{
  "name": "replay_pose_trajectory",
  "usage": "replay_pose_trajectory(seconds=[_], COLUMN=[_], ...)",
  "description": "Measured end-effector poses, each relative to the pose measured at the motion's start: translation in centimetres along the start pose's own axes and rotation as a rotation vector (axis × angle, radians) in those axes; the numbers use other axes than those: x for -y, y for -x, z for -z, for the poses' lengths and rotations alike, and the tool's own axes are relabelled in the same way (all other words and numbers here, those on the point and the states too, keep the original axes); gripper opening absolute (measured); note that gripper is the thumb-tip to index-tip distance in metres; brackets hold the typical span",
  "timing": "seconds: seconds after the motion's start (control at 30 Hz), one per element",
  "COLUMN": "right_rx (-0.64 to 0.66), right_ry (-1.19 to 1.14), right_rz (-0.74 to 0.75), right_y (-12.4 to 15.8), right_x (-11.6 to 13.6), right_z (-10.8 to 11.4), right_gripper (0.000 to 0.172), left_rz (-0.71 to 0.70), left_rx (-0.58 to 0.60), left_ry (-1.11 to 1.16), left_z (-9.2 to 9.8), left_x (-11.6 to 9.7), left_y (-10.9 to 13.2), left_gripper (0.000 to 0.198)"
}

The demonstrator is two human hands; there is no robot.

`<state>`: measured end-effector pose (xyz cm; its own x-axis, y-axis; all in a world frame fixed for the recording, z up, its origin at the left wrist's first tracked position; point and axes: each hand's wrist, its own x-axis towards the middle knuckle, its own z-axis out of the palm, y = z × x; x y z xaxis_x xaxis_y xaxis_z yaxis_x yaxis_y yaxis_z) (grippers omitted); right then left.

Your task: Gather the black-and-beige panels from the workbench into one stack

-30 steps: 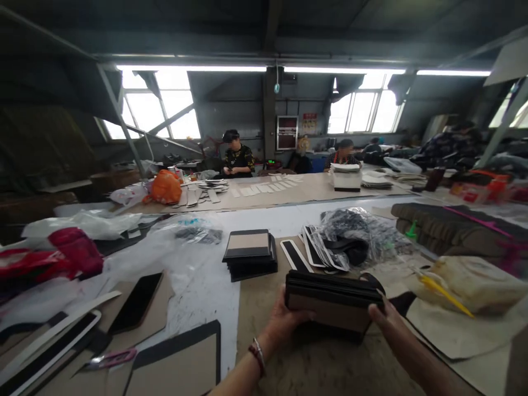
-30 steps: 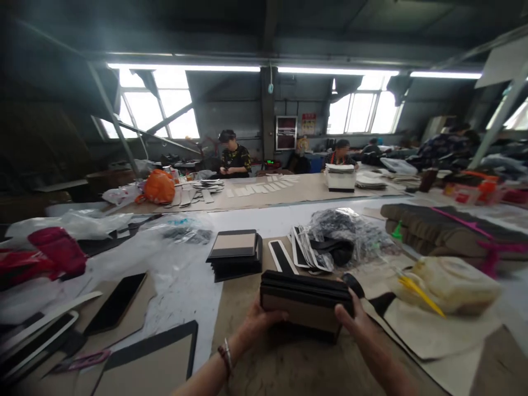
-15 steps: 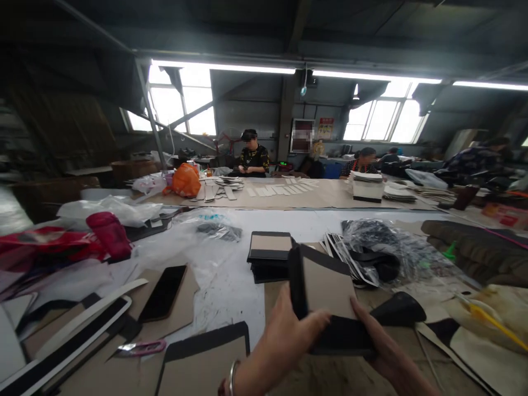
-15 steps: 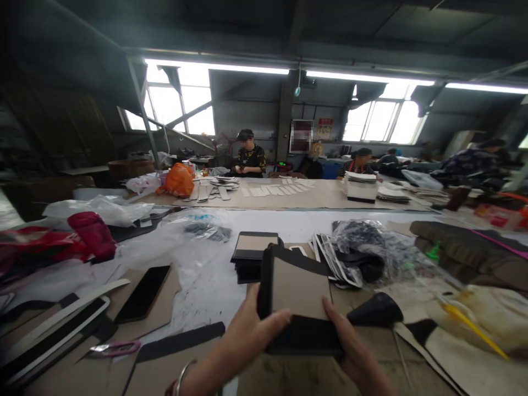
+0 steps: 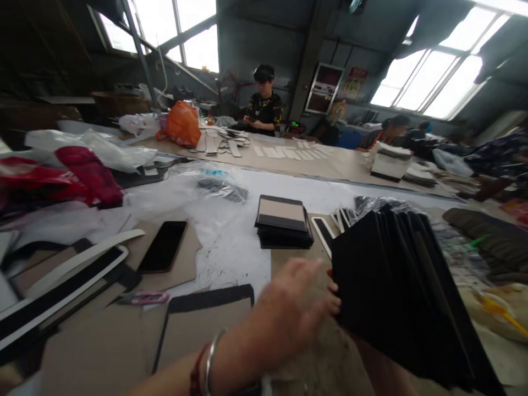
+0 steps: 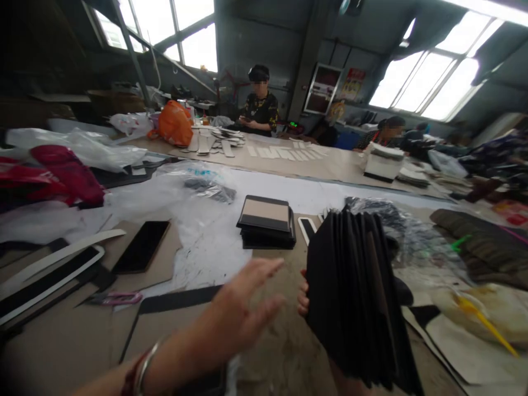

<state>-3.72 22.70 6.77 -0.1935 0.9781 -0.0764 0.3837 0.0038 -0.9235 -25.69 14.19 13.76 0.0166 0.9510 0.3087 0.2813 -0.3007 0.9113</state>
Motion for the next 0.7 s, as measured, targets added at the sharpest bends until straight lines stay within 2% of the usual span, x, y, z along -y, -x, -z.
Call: replay_pose_trajectory(seconds=[0.07, 0.13, 0.17, 0.23, 0.33, 0.43, 0.53, 0.6, 0.63, 0.7], right_rx=[0.116, 0.162, 0.161, 0.154, 0.178, 0.224, 0.244, 0.257, 0.270, 0.287], right_ry=[-0.335, -0.605, -0.669, -0.740, -0.792, -0.771, -0.784, -0.788, -0.758, -0.558], right_rz=[-0.161, -0.333, -0.390, -0.461, -0.468, -0.440, -0.471, -0.472, -0.445, -0.275], right_y=[0.3, 0.8, 1.0, 1.6, 2.4, 3.2, 4.2, 5.0, 5.4, 6.1], right_x=[-0.5, -0.9, -1.0, -1.3, -1.9, -2.3, -2.0, -1.7, -1.7, -2.0], right_z=[-1.2, -1.8, -2.0, -2.0, -2.2, -2.6, -3.6, -4.4, -4.9, -5.8], right_gripper=[0.059, 0.045, 0.040, 0.034, 0.031, 0.038, 0.046, 0.047, 0.046, 0.047], left_rz=[0.092, 0.276, 0.374, 0.535, 0.702, 0.702, 0.684, 0.720, 0.745, 0.783], left_rx=[-0.134, -0.111, -0.103, -0.044, -0.005, -0.104, -0.228, -0.351, -0.412, -0.486], left_ry=[-0.264, -0.523, -0.616, -0.797, -0.935, -0.929, -0.818, -0.606, -0.469, -0.218], left_z=[4.7, 8.7, 10.2, 11.9, 11.6, 10.0, 8.9, 8.6, 8.5, 8.3], left_x=[2.2, 4.8, 5.9, 7.7, 9.1, 9.2, 8.9, 8.9, 8.9, 9.1], left_y=[0.1, 1.9, 3.4, 7.1, 12.1, 14.5, 14.4, 13.8, 13.4, 12.7], left_gripper=[0.044, 0.044, 0.045, 0.058, 0.066, 0.074, 0.082, 0.080, 0.079, 0.077])
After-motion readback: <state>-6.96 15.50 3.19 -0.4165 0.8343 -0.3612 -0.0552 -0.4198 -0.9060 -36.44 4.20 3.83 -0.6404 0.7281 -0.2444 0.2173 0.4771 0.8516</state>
